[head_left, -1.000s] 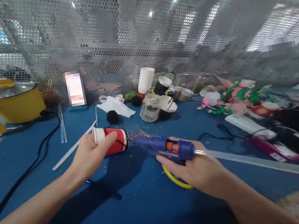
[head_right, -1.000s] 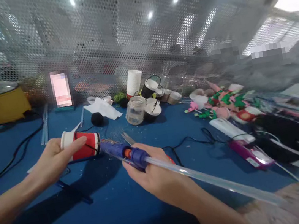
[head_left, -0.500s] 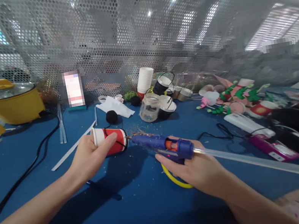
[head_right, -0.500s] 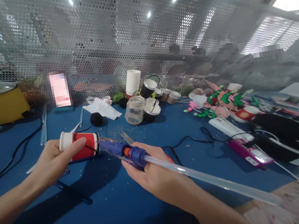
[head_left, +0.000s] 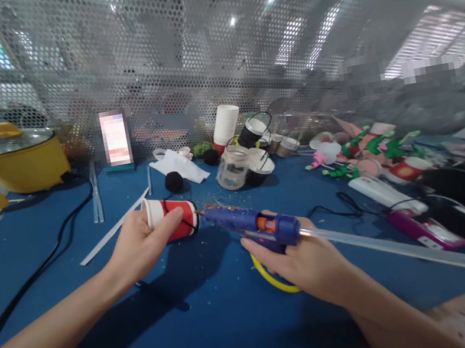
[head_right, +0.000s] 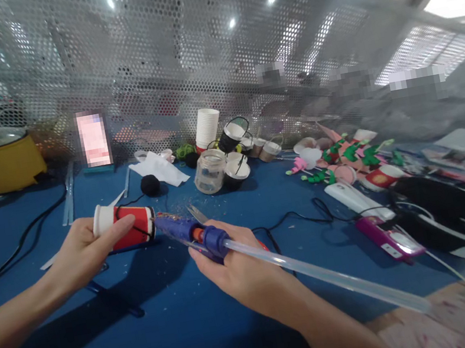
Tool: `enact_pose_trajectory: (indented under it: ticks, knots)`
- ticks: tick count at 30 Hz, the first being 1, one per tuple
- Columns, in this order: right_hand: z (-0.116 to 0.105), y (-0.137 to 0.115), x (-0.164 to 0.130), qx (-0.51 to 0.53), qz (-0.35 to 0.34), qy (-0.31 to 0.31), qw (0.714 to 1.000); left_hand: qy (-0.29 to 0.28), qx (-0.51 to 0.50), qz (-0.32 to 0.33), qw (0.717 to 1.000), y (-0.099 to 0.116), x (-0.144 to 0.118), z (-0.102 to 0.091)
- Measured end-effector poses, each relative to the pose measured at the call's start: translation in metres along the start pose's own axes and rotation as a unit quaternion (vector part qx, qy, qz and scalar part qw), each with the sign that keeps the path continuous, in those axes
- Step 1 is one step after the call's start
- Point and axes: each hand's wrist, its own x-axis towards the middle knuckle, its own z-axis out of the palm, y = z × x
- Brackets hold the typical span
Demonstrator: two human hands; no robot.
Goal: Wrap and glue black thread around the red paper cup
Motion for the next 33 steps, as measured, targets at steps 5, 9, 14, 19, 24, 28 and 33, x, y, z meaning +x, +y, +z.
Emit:
enact_pose_trajectory:
  ticks: [5, 9, 14, 19, 24, 28, 33]
  knots:
    - [-0.001, -0.002, 0.002, 0.014, 0.030, -0.037, 0.999, -0.007, 0.007, 0.000, 1.000, 0.000, 0.000, 0.000]
    - [0.003, 0.002, 0.000, 0.006, 0.041, -0.029, 0.999, -0.013, 0.018, 0.016, 1.000, -0.001, -0.002, 0.002]
    - [0.011, 0.008, -0.003, -0.043, 0.044, 0.046, 0.997, -0.015, 0.016, 0.016, 1.000, 0.001, -0.002, 0.002]
    - [0.011, 0.008, -0.005, -0.050, 0.037, 0.052, 0.997, -0.008, 0.006, 0.003, 1.000, -0.001, -0.001, 0.002]
    - [0.006, 0.004, -0.005, -0.030, 0.041, 0.030, 0.998, -0.010, -0.005, -0.004, 1.000, -0.002, -0.001, 0.001]
    - [0.000, -0.001, -0.001, -0.010, 0.015, -0.014, 1.000, -0.009, -0.013, -0.018, 1.000, 0.000, -0.001, 0.001]
    - [-0.002, -0.003, 0.001, -0.008, 0.006, -0.010, 1.000, -0.005, -0.017, -0.034, 0.999, 0.001, -0.002, 0.001]
